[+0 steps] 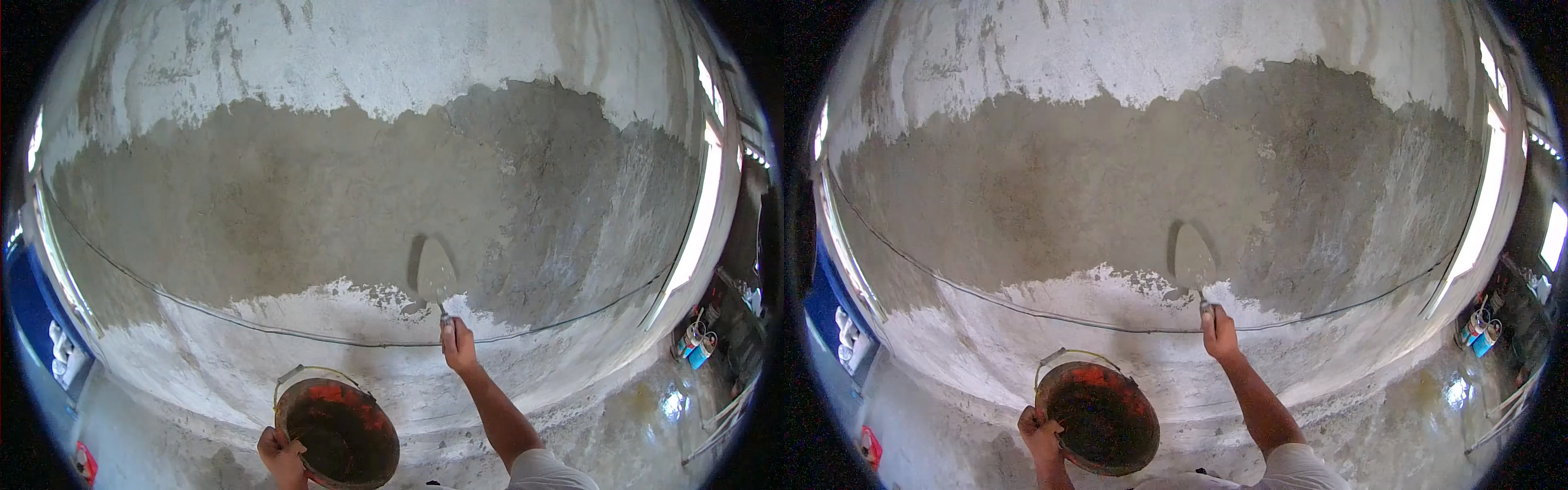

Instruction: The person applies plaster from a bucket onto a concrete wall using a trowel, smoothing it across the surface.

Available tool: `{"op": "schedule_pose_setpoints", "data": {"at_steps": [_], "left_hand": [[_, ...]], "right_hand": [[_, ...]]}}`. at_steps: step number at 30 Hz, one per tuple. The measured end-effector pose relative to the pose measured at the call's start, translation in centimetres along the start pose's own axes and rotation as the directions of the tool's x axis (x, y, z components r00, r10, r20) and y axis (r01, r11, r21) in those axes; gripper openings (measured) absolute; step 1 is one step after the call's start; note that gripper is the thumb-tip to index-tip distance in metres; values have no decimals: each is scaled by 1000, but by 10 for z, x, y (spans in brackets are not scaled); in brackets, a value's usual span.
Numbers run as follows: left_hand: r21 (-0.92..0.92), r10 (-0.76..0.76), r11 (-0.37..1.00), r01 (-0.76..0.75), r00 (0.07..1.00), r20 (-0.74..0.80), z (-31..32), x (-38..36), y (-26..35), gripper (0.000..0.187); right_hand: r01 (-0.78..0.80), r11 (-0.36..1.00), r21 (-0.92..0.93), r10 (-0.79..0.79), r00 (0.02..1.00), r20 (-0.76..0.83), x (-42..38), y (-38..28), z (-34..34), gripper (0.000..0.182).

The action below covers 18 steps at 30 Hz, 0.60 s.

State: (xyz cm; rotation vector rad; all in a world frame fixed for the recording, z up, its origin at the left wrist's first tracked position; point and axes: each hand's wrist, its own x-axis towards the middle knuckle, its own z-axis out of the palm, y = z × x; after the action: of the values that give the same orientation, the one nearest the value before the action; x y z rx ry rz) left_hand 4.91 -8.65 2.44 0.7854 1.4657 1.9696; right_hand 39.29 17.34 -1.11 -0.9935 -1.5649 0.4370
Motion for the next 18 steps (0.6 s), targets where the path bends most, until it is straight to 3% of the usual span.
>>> {"op": "schedule_pose_setpoints", "data": {"at_steps": [2, 5, 10, 13, 16, 18], "left_hand": [[54, 33, 998, -33, 999, 1, -1, 6, -10, 34], [52, 47, 997, -48, 999, 14, -6, 4, -16, 34], [67, 7, 998, -4, 999, -38, 4, -4, -6, 34], [-4, 37, 999, -37, 999, -22, 7, -2, -11, 30], [147, 72, 986, -83, 994, 80, 3, 5, -29, 33], [142, 27, 989, -38, 996, 82, 23, -3, -10, 32]], "right_hand": [[107, 993, -51, -109, 993, -38, 28, -31, 1, 30], [85, 983, -165, -87, 996, -6, 47, -21, 13, 27], [104, 937, -334, -96, 995, 41, 12, 5, 1, 27], [70, 906, -418, -12, 990, 140, -7, 0, -13, 29], [79, 936, -344, -56, 995, 76, 15, -15, -23, 30], [141, 890, -433, -172, 985, -32, 32, -20, -25, 30]]}}
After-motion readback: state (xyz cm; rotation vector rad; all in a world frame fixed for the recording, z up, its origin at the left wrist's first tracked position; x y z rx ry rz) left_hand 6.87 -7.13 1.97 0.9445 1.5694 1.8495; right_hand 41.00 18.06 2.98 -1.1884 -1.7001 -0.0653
